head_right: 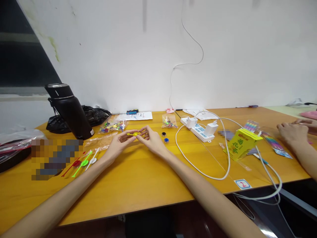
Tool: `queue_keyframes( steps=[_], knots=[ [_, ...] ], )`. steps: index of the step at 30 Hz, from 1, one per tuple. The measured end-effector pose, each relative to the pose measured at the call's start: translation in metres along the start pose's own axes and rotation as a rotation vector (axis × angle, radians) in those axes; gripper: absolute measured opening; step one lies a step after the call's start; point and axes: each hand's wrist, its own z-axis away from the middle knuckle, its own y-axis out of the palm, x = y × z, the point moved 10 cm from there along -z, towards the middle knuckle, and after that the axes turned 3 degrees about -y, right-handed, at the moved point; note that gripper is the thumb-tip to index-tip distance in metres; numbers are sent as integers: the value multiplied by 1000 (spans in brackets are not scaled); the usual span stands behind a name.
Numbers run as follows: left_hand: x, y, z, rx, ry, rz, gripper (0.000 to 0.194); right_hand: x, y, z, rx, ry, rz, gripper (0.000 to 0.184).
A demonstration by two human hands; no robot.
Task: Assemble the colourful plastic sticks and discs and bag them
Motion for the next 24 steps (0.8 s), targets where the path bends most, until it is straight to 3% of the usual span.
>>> queue_keyframes(
  steps=[6, 14, 24],
  knots=[
    [7, 1, -1, -1, -40, 50, 45, 1, 1, 0, -1, 3, 18, 42],
    [5, 11, 3, 61, -66, 79, 40, 8, 22, 6, 216, -20, -126, 40],
    [13, 14, 4, 70, -127, 136, 46, 9, 20, 7, 161, 25, -122, 29]
  ],
)
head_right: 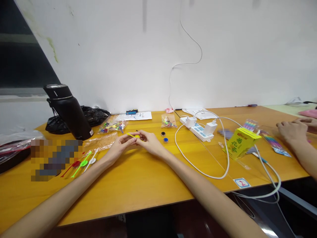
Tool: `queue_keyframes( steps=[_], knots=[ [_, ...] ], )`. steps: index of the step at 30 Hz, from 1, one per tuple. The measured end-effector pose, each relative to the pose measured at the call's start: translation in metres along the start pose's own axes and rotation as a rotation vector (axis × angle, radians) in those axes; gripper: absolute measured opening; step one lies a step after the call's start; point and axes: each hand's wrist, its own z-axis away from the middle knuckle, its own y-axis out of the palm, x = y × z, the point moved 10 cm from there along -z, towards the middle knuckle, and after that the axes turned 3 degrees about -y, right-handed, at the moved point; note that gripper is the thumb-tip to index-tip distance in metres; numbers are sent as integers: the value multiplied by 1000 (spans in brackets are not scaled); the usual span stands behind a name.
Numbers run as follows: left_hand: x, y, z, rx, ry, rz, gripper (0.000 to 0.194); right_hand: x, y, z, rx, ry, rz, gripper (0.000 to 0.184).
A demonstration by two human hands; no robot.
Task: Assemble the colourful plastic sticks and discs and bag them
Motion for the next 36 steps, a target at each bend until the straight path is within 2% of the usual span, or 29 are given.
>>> queue_keyframes(
  steps=[11, 18, 22, 26, 28, 31, 34, 36],
  knots=[
    [1, 2, 0, 2, -15, 22, 45, 6, -6, 0, -37, -48, 86, 22],
    [-1, 0, -1, 6, 14, 36, 44, -3, 4, -1, 34, -16, -16, 40],
    [-2, -9, -4, -40, 50, 20, 41, -4, 9, -1, 80, -25, 24, 47],
    [-5, -24, -5, -120, 56, -6, 43, -6, 9, 0, 89, 0, 5, 44],
    [-16, -29, -4, -147, 84, -67, 44, -8, 5, 0, 66, 16, 12, 42],
    [-45, -33, 5, -173, 173, -181, 41, -12, -1, -1, 33, 13, 12, 39],
    [-74, -40, 24, -224, 234, -225, 37, -17, -6, -2, 12, 9, 17, 38],
    [-88, -54, 43, -299, 233, -284, 37, -20, -8, -3, 5, 5, 16, 37]
  ],
)
